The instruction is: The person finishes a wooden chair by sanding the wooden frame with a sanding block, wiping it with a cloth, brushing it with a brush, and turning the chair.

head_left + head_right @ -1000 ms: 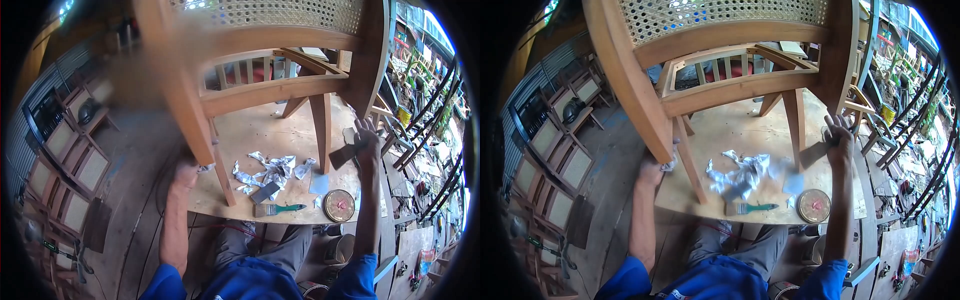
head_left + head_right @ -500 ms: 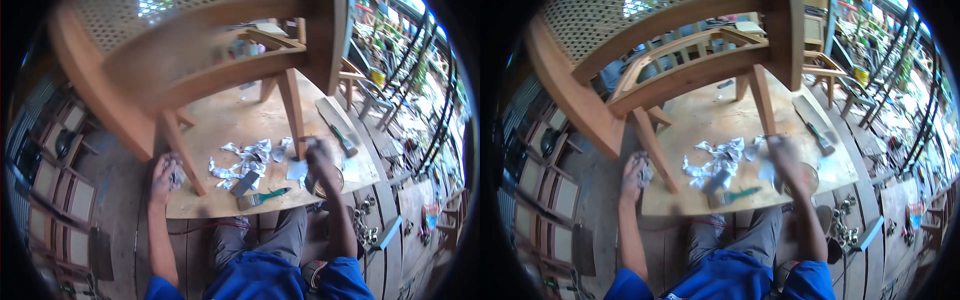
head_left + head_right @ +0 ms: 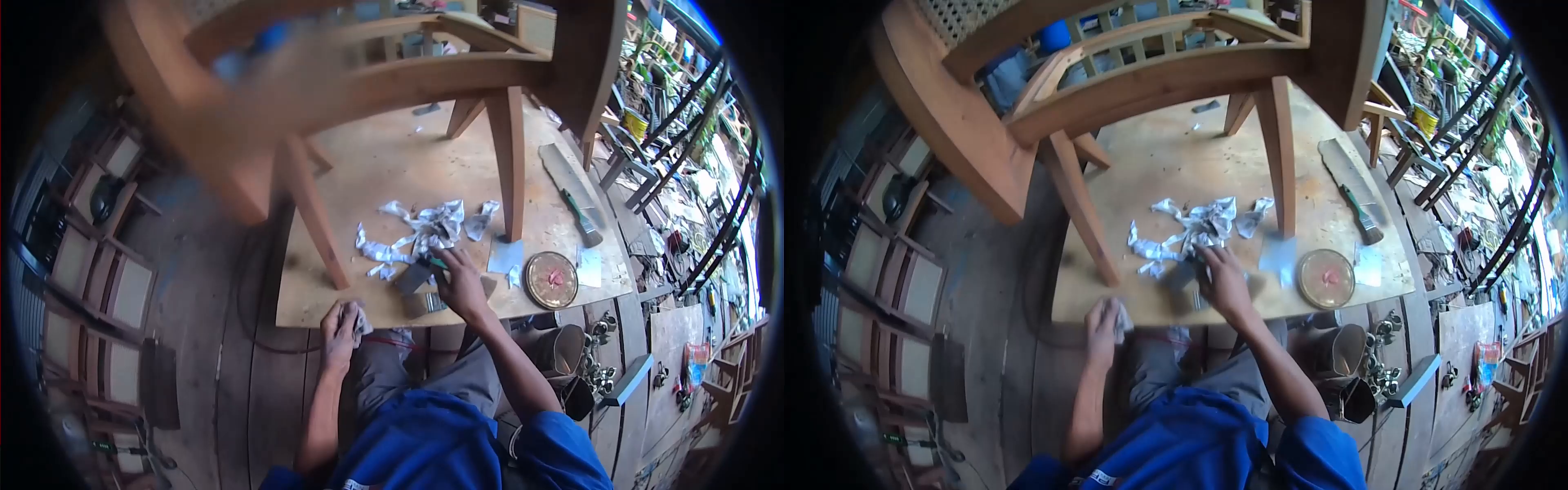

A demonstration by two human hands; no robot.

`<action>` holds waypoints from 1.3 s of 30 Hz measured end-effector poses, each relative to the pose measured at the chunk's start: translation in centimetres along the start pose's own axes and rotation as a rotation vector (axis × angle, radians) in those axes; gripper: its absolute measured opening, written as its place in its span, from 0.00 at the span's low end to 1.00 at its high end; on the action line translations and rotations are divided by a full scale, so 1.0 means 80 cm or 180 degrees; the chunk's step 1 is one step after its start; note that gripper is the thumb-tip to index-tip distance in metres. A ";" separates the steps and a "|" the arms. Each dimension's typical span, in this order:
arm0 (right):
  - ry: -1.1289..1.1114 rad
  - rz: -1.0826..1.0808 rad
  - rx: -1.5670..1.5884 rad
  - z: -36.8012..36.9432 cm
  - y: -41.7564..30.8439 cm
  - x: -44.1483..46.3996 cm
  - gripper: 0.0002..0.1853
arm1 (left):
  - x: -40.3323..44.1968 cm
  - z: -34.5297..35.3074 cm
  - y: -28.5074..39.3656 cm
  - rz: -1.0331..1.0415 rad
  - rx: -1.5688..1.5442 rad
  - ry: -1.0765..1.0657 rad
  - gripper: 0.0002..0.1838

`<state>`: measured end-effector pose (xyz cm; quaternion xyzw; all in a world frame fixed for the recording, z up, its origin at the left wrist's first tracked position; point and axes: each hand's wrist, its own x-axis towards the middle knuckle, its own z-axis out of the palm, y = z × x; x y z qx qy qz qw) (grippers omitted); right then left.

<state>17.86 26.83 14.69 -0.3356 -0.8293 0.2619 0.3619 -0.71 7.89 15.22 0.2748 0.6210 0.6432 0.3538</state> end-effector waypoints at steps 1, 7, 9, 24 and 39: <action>0.0008 0.0134 0.0147 0.000 0.005 -0.011 0.18 | 0.001 0.003 0.006 0.0053 -0.0083 -0.0020 0.10; 0.0531 0.0668 0.0167 -0.008 0.035 -0.056 0.11 | -0.014 -0.030 -0.008 -0.0206 -0.0300 -0.0375 0.12; 0.0517 0.0552 0.0089 -0.002 0.052 -0.043 0.11 | -0.022 -0.040 -0.030 -0.0271 -0.0086 -0.0242 0.12; 0.0516 0.0380 -0.1146 0.030 0.083 0.043 0.26 | -0.054 -0.044 -0.074 -0.0573 -0.0334 -0.0322 0.12; 0.1813 -0.1077 -0.0687 -0.214 -0.094 0.097 0.06 | -0.043 -0.055 -0.097 -0.0572 -0.0519 -0.0514 0.13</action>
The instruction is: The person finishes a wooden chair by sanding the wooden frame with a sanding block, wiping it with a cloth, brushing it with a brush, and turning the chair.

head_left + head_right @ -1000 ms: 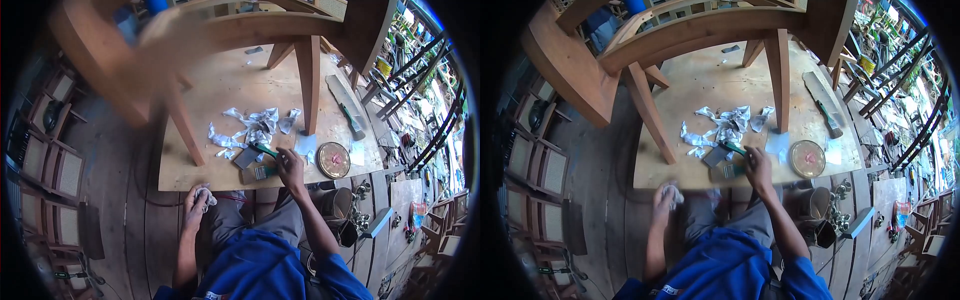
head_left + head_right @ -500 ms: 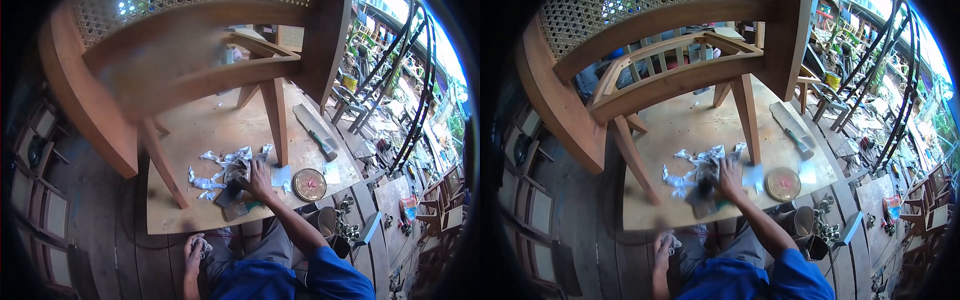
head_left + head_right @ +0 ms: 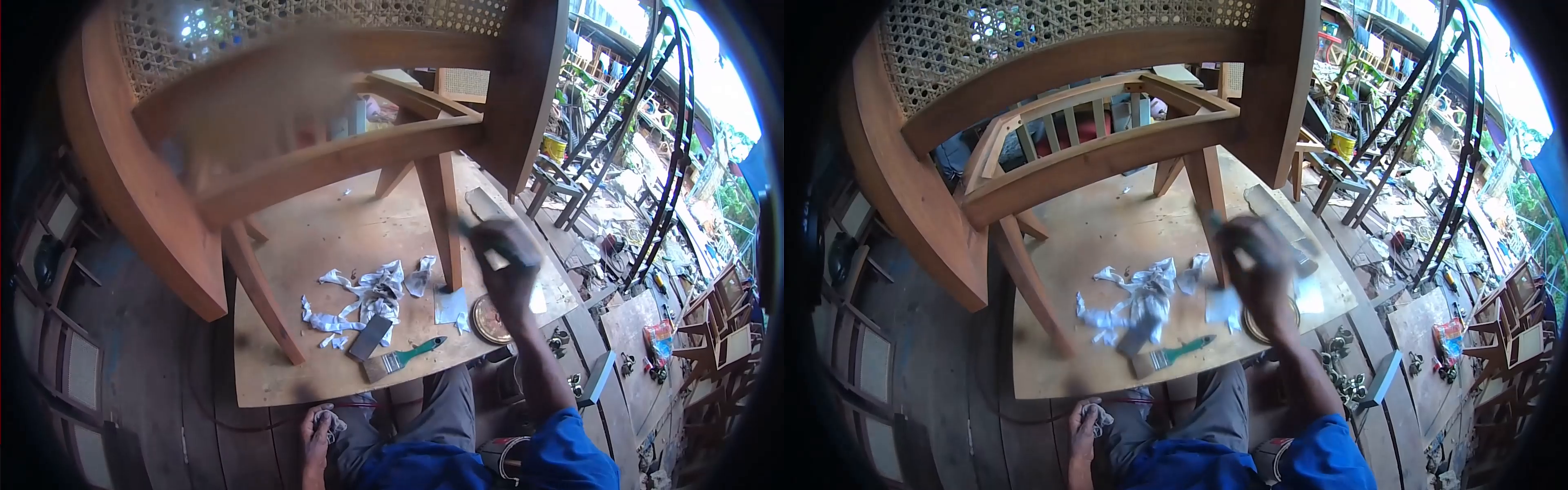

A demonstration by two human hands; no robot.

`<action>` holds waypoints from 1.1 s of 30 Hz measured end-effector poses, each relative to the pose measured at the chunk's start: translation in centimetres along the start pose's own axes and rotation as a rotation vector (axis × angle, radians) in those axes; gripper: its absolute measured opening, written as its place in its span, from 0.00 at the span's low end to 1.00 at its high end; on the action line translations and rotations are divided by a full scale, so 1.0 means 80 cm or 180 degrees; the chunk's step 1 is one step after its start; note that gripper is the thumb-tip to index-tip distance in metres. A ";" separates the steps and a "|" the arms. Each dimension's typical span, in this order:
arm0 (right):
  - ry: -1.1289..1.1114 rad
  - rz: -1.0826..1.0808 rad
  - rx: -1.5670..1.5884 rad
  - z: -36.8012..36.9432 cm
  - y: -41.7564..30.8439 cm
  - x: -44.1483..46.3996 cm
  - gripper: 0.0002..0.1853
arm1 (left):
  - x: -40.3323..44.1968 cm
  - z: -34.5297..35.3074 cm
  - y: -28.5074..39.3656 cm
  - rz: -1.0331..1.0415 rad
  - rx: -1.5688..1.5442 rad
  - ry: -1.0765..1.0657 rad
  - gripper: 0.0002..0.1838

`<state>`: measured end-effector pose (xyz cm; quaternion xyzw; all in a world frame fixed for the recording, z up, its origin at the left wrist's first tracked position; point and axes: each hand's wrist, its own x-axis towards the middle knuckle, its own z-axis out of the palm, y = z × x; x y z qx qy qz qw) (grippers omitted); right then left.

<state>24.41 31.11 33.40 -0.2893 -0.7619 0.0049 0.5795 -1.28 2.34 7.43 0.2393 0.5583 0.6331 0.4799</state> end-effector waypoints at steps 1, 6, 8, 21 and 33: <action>0.0591 0.0026 -0.0034 -0.011 -0.005 0.028 0.05 | 0.001 0.000 -0.002 -0.0026 -0.0049 -0.0027 0.11; 0.1101 -0.0803 -0.0610 -0.071 -0.029 0.189 0.08 | 0.005 0.004 -0.001 0.0083 0.0126 -0.0010 0.11; 0.0412 -0.1138 -0.0857 -0.086 -0.013 0.257 0.10 | 0.003 0.014 -0.001 0.0011 0.0083 -0.0066 0.11; -0.0703 -0.1460 0.1211 -0.031 -0.155 0.317 0.11 | 0.022 0.028 -0.017 0.0000 0.0090 -0.0358 0.10; -0.0493 -0.0525 0.1934 0.084 -0.249 0.291 0.17 | 0.035 0.019 -0.012 0.0070 -0.0074 -0.0340 0.10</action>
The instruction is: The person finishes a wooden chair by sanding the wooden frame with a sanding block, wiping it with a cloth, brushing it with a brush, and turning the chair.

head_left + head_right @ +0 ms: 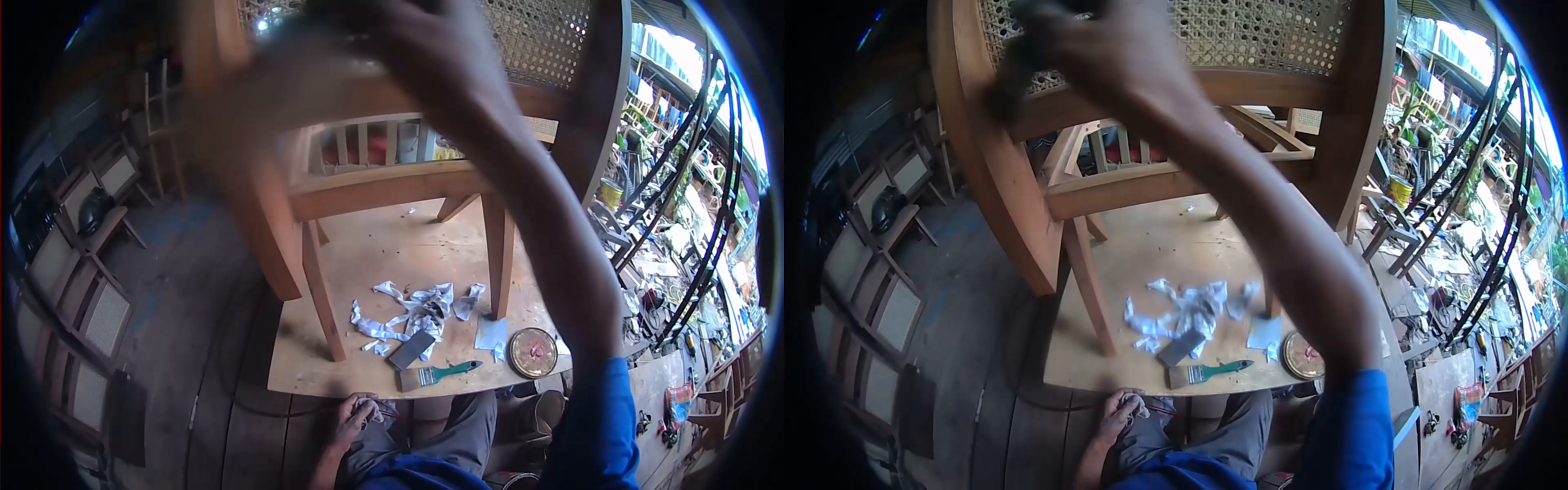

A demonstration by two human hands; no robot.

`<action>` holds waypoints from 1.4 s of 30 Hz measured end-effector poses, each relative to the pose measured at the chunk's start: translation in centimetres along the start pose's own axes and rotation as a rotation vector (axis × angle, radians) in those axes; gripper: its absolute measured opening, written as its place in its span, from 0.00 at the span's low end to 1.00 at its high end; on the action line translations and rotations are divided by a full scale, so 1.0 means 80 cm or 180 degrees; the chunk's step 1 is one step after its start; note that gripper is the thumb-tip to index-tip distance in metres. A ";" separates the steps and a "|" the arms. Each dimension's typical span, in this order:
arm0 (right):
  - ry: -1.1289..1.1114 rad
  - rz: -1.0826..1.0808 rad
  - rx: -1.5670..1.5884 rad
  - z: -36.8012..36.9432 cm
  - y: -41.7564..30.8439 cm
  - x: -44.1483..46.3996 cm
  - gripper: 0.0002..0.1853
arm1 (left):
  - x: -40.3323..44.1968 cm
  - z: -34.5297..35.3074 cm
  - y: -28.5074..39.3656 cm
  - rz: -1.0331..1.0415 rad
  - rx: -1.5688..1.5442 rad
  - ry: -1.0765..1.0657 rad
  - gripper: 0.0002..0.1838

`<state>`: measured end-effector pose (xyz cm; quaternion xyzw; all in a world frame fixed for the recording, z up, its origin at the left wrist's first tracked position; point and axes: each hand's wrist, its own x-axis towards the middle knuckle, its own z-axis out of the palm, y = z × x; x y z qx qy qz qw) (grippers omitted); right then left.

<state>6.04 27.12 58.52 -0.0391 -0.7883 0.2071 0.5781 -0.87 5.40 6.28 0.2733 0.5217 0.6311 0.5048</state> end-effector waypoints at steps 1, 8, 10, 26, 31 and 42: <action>-0.0254 0.0105 0.0319 -0.003 -0.004 0.008 0.17 | 0.001 0.006 0.006 0.0064 0.0116 0.0029 0.10; 0.1273 -0.0495 -0.1263 -0.200 0.082 -0.061 0.09 | -0.036 -0.009 0.008 0.0001 0.0051 0.0201 0.09; 0.2263 -0.1467 -0.3100 -0.216 0.107 -0.128 0.06 | -0.048 -0.018 0.000 -0.0116 0.0042 0.0337 0.09; -0.1535 -0.1123 -0.4805 -0.169 0.170 -0.156 0.13 | -0.052 -0.005 -0.005 -0.0304 -0.0025 0.0463 0.10; -0.1049 -0.1043 -0.4775 -0.160 0.145 -0.158 0.09 | -0.053 -0.002 -0.015 -0.0380 -0.0058 0.0198 0.09; -0.0685 0.0907 -0.2214 -0.144 0.088 -0.191 0.06 | -0.050 -0.042 -0.033 -0.0253 0.0124 0.0456 0.10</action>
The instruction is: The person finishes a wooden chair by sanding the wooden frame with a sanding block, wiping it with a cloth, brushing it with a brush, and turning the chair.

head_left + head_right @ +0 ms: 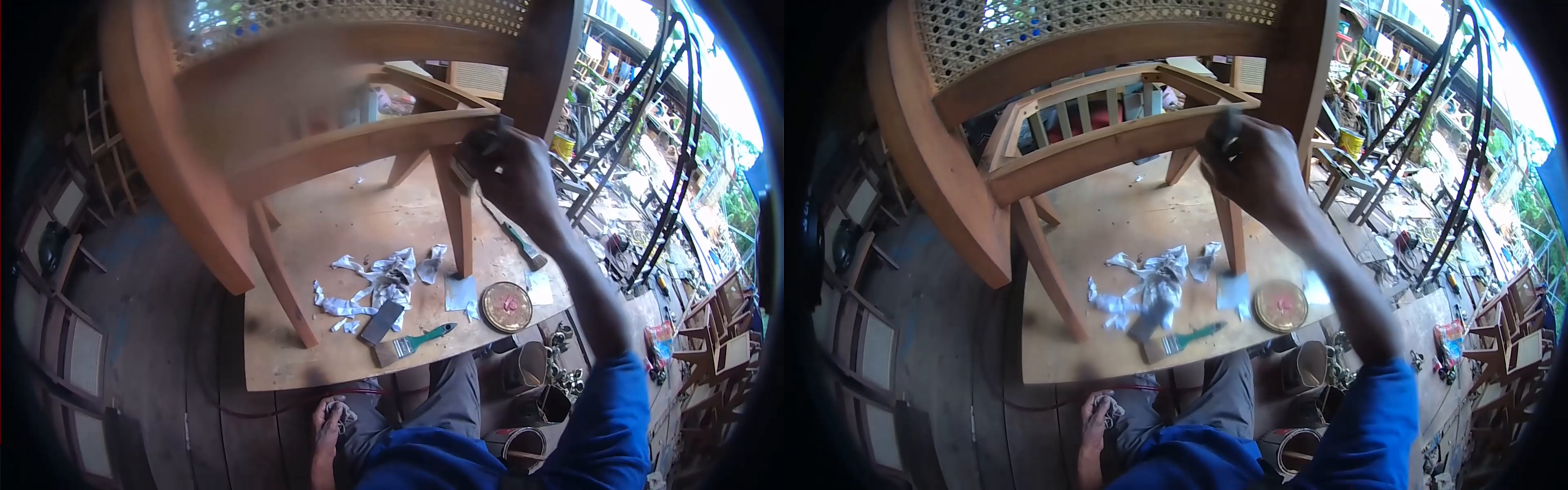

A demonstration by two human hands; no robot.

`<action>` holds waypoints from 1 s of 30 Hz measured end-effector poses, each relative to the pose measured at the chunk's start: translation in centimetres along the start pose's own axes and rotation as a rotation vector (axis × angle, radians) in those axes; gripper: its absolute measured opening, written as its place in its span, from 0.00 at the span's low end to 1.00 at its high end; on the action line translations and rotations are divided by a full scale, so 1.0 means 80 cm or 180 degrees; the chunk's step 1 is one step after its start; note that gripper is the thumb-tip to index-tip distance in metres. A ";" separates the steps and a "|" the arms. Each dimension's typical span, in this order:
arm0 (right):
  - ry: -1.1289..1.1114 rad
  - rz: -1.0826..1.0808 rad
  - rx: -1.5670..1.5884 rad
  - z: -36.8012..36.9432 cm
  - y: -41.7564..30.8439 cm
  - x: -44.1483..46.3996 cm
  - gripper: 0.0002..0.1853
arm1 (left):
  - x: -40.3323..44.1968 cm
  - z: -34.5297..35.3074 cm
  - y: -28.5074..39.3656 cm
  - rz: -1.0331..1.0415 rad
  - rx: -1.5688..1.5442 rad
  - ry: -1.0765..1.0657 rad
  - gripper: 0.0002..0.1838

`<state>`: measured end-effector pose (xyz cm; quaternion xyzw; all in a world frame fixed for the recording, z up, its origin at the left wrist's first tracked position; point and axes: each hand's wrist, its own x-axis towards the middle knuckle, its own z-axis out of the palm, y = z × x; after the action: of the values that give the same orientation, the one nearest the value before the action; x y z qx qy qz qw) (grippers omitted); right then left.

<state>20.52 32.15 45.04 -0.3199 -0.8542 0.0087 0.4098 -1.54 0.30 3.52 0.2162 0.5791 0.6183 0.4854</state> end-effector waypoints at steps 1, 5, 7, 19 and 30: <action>0.0418 -0.0041 0.0981 0.013 0.009 -0.010 0.08 | 0.003 -0.006 -0.006 0.0077 0.0010 0.0082 0.10; 0.0978 0.0994 0.4822 0.084 0.007 -0.036 0.15 | -0.020 -0.004 0.020 0.0039 0.0003 0.0214 0.09; 0.0941 0.1159 0.5329 0.122 0.003 -0.035 0.15 | -0.030 -0.006 0.028 0.0073 -0.0006 0.0194 0.09; 0.0316 0.1356 0.5343 0.187 -0.144 0.056 0.10 | -0.069 0.005 0.037 -0.0158 0.0157 0.0309 0.11; -0.0167 0.1183 0.5269 0.178 -0.099 0.008 0.15 | -0.050 0.016 0.035 -0.0255 0.0315 0.0237 0.13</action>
<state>5.91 29.75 38.17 -0.0516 -0.5152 0.7056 0.4837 0.27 -2.08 7.58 0.1935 0.6348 0.5766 0.4765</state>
